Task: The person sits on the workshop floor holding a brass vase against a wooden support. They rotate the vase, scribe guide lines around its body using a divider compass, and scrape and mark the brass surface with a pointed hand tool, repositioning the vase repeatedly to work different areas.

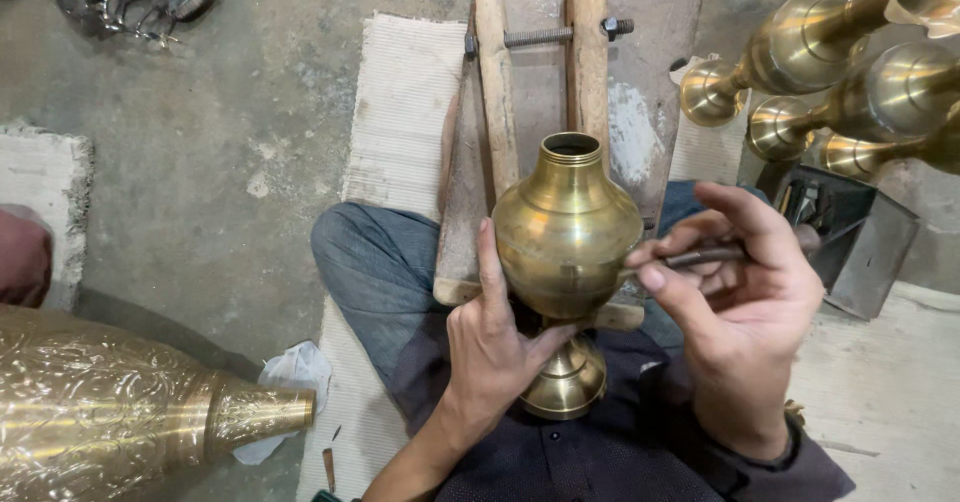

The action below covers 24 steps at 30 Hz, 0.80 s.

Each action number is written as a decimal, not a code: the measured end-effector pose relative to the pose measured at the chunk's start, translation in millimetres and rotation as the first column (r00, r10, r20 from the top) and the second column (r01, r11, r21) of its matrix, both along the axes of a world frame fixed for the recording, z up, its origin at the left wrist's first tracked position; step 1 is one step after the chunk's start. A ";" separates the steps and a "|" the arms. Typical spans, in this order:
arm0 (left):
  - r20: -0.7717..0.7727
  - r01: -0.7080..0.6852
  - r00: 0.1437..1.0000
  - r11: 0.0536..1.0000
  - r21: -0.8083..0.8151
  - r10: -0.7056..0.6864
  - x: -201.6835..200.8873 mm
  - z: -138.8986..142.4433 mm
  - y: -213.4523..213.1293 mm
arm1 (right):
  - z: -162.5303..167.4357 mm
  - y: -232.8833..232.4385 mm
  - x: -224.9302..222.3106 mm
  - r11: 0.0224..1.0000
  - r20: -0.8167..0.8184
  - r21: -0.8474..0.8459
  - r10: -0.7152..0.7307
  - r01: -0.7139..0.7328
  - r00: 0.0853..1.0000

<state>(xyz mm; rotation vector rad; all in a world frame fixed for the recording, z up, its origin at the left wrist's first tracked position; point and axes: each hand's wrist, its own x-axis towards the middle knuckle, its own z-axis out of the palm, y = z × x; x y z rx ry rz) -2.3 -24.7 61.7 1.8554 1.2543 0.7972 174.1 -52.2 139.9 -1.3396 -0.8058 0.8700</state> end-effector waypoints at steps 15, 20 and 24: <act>0.020 0.032 0.999 0.999 -0.033 -0.032 -1.8 -1.5 -2.0 | 5.4 22.1 -16.7 1.000 0.255 -0.005 -0.008 0.010 0.967; 0.029 0.040 0.999 0.999 -0.014 -0.040 -1.6 -4.2 -2.2 | 5.1 21.8 -19.7 0.998 0.310 -0.009 -0.061 0.067 0.949; 0.044 0.045 0.998 0.999 0.003 -0.045 -1.6 -5.4 -1.5 | 0.8 21.2 -18.4 0.998 0.294 0.040 -0.049 0.039 0.954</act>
